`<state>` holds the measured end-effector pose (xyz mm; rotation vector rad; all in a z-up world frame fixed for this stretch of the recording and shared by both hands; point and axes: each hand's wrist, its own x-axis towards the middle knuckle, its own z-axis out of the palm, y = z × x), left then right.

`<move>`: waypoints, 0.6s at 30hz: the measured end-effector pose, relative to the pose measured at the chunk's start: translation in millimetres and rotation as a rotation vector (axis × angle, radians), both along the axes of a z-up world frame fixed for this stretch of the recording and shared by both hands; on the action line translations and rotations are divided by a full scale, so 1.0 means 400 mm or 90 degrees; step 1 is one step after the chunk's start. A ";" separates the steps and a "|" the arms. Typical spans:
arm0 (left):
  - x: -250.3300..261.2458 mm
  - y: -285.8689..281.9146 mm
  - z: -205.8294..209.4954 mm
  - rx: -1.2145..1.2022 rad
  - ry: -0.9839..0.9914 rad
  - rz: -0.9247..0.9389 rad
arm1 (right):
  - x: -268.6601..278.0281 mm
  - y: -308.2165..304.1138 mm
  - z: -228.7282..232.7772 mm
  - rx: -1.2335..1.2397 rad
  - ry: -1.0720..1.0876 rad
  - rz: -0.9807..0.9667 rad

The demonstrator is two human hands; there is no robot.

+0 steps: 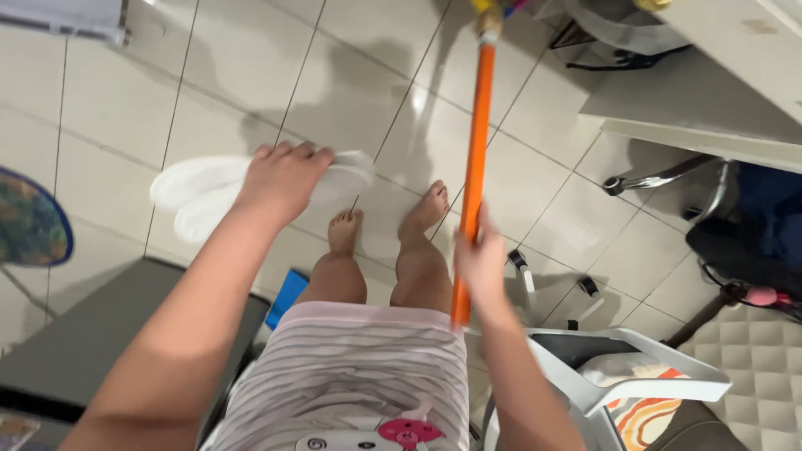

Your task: Sweeping the floor using a broom and a dustpan.

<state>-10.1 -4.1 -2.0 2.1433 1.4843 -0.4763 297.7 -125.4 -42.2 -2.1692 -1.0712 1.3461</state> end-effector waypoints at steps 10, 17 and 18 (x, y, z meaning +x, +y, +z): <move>0.084 0.038 0.008 -0.008 -0.016 -0.051 | -0.029 -0.072 -0.278 -0.274 0.267 -0.125; 0.013 -0.013 -0.008 -0.065 0.032 -0.016 | -0.018 -0.164 0.209 -0.224 0.446 -0.265; -0.001 -0.027 -0.016 -0.059 0.024 0.000 | -0.013 -0.151 0.234 -0.228 0.453 -0.283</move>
